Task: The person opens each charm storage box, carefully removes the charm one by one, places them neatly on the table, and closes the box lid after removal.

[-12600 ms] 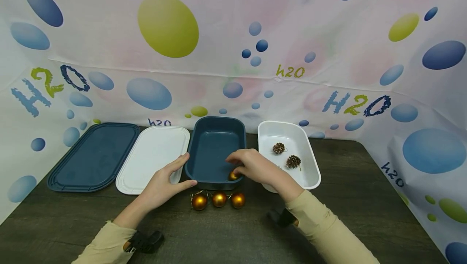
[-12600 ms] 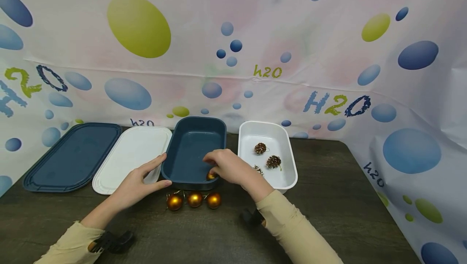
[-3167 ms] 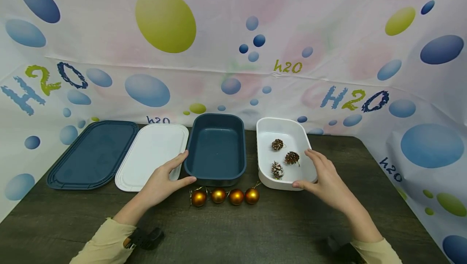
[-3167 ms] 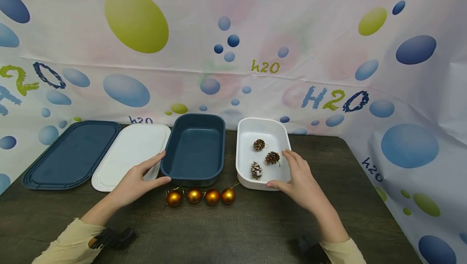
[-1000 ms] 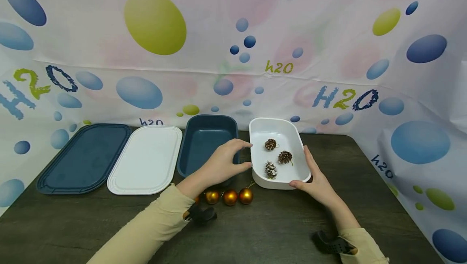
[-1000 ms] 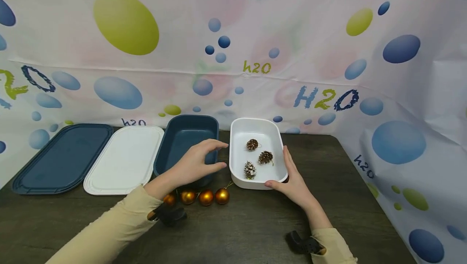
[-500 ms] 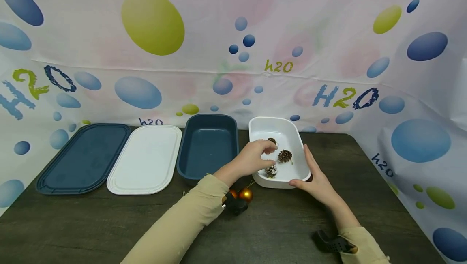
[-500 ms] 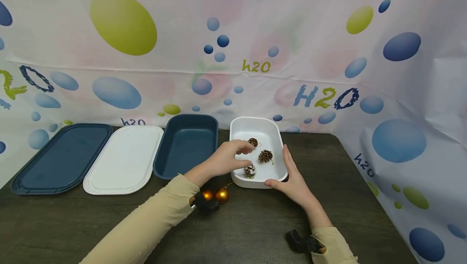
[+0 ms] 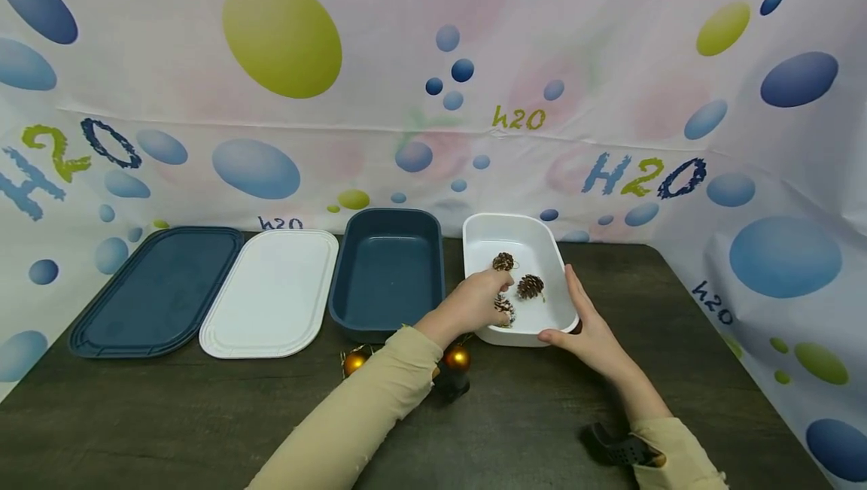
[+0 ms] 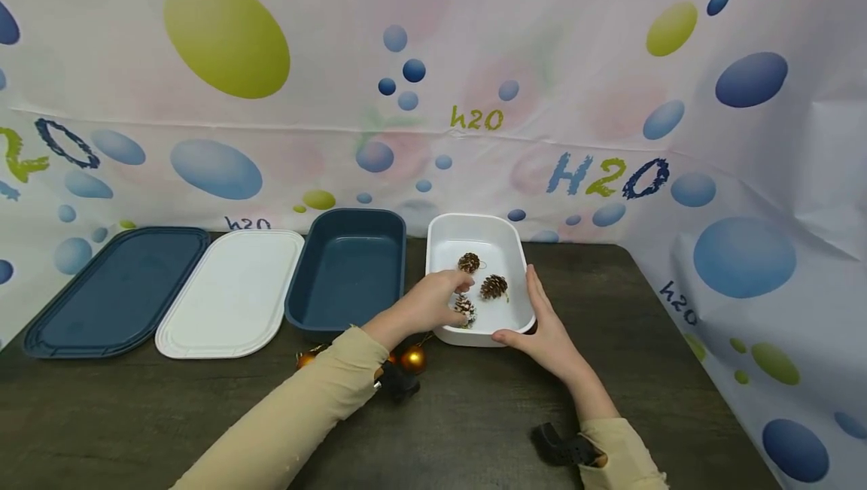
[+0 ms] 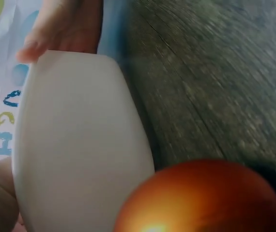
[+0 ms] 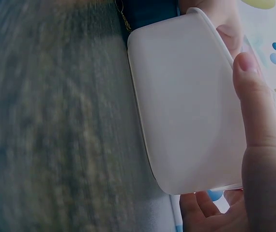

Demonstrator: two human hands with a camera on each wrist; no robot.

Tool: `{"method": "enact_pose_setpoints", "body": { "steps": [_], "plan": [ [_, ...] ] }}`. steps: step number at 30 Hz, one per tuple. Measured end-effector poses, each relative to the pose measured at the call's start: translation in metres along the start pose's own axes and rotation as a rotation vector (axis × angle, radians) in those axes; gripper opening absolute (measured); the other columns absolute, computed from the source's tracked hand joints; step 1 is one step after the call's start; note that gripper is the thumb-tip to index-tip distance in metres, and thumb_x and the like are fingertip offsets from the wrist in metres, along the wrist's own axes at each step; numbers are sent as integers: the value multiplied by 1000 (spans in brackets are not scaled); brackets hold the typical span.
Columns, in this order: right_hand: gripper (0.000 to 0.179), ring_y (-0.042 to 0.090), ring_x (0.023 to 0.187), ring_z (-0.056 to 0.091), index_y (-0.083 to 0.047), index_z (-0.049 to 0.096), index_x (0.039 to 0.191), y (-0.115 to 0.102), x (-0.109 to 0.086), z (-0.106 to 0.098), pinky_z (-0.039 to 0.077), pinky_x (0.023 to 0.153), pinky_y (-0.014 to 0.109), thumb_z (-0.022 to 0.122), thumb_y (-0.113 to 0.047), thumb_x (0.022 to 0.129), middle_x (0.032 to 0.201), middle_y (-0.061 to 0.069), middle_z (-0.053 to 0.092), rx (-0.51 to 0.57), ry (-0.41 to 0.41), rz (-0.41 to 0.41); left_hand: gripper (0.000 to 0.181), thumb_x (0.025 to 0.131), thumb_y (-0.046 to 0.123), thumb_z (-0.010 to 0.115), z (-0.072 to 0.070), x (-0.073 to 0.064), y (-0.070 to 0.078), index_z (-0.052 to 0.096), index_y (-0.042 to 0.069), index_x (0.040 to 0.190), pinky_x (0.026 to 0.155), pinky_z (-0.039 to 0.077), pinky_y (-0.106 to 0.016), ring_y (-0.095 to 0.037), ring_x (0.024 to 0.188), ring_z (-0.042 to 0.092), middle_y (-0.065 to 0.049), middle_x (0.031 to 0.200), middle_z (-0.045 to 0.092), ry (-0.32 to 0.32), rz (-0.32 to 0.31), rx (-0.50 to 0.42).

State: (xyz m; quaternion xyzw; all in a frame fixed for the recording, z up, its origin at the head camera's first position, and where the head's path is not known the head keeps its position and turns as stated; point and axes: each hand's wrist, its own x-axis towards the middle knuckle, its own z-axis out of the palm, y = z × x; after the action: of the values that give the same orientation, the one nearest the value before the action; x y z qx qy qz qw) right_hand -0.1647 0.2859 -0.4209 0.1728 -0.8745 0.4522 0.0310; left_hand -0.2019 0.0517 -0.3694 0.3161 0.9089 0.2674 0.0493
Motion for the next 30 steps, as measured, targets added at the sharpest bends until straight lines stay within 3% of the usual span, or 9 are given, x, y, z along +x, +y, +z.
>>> {"method": "enact_pose_setpoints", "body": {
  "steps": [9,14,25,30],
  "plan": [
    [110,43,140,8,-35,-3,152,-1,2,0,33,96,65,79,-25,79,159,8,-6,4,0,-3,46,82,10,76,1,4,3,59,5,124,86,48,-26,-20,107,59,-7,119,63,2,-45,81],
    [110,42,141,7,-35,-3,152,-2,3,0,33,97,65,79,-25,80,159,4,-7,17,-4,-2,39,81,11,77,3,7,4,63,5,117,83,49,-26,-18,101,61,-5,112,65,9,-43,168],
    [110,46,140,10,-32,-3,153,-2,0,0,36,95,64,79,-26,80,159,9,-6,1,-6,10,41,79,20,81,6,8,4,64,7,114,77,47,-25,-16,92,59,-1,100,64,15,-33,166],
    [111,44,140,10,-32,-3,153,-2,0,0,35,95,64,80,-26,79,159,7,-6,2,-5,8,29,79,16,79,5,6,4,70,10,106,77,46,-25,-16,91,57,0,95,62,15,-3,209]
  ]
}}
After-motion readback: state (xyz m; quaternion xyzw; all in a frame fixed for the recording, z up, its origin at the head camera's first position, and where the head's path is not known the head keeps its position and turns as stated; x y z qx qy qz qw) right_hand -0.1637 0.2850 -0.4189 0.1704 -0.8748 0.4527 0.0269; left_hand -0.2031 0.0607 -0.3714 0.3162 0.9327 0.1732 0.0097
